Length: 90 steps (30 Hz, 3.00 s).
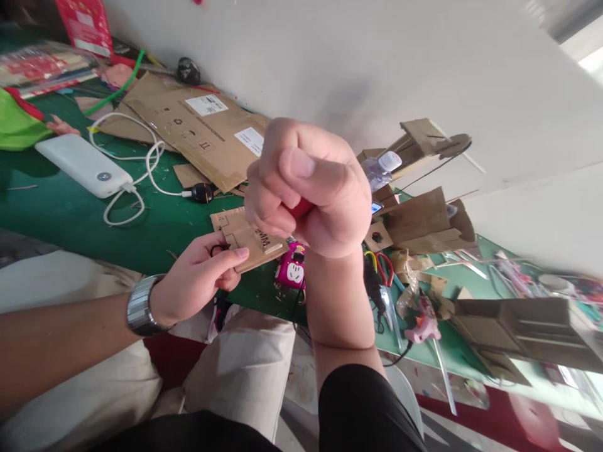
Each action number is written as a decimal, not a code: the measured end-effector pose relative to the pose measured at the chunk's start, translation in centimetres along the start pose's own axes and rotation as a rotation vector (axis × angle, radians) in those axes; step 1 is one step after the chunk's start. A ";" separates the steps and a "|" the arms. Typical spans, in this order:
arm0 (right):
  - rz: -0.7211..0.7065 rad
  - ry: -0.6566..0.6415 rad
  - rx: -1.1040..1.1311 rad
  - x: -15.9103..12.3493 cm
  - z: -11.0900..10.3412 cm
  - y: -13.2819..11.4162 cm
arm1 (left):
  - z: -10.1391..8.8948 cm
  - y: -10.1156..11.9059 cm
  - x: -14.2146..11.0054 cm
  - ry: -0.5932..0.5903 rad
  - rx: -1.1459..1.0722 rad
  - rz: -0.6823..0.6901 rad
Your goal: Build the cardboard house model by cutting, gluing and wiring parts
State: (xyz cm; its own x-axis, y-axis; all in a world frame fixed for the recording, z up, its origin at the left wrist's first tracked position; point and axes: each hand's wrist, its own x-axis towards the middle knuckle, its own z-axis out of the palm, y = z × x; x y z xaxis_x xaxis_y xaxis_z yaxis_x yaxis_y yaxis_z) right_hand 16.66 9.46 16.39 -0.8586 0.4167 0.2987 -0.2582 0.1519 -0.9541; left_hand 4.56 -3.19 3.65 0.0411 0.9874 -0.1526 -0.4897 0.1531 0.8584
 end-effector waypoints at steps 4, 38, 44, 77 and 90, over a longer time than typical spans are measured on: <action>0.011 0.111 -0.019 -0.1 1.0 0.0 | 0.1 0.1 -0.1 0.007 -0.006 -0.004; 0.011 0.222 -0.124 0.1 2.6 0.9 | 0.7 0.5 -0.1 0.004 0.077 0.020; -0.064 0.028 -0.232 -0.6 1.8 0.4 | 0.6 0.5 0.1 -0.020 0.052 0.041; -0.185 0.471 -0.299 0.6 -2.1 2.3 | 0.2 -0.8 0.3 -0.024 0.037 0.006; -0.277 0.178 -0.414 -0.8 -2.8 0.1 | 0.7 -0.2 0.2 0.037 0.034 0.009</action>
State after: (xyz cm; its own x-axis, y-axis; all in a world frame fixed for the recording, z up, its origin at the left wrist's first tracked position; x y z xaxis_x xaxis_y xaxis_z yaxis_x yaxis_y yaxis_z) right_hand 18.61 11.63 16.14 -0.6853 0.4511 0.5717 -0.2368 0.6044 -0.7607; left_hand 5.25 -2.98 3.81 0.0039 0.9868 -0.1621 -0.4595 0.1457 0.8761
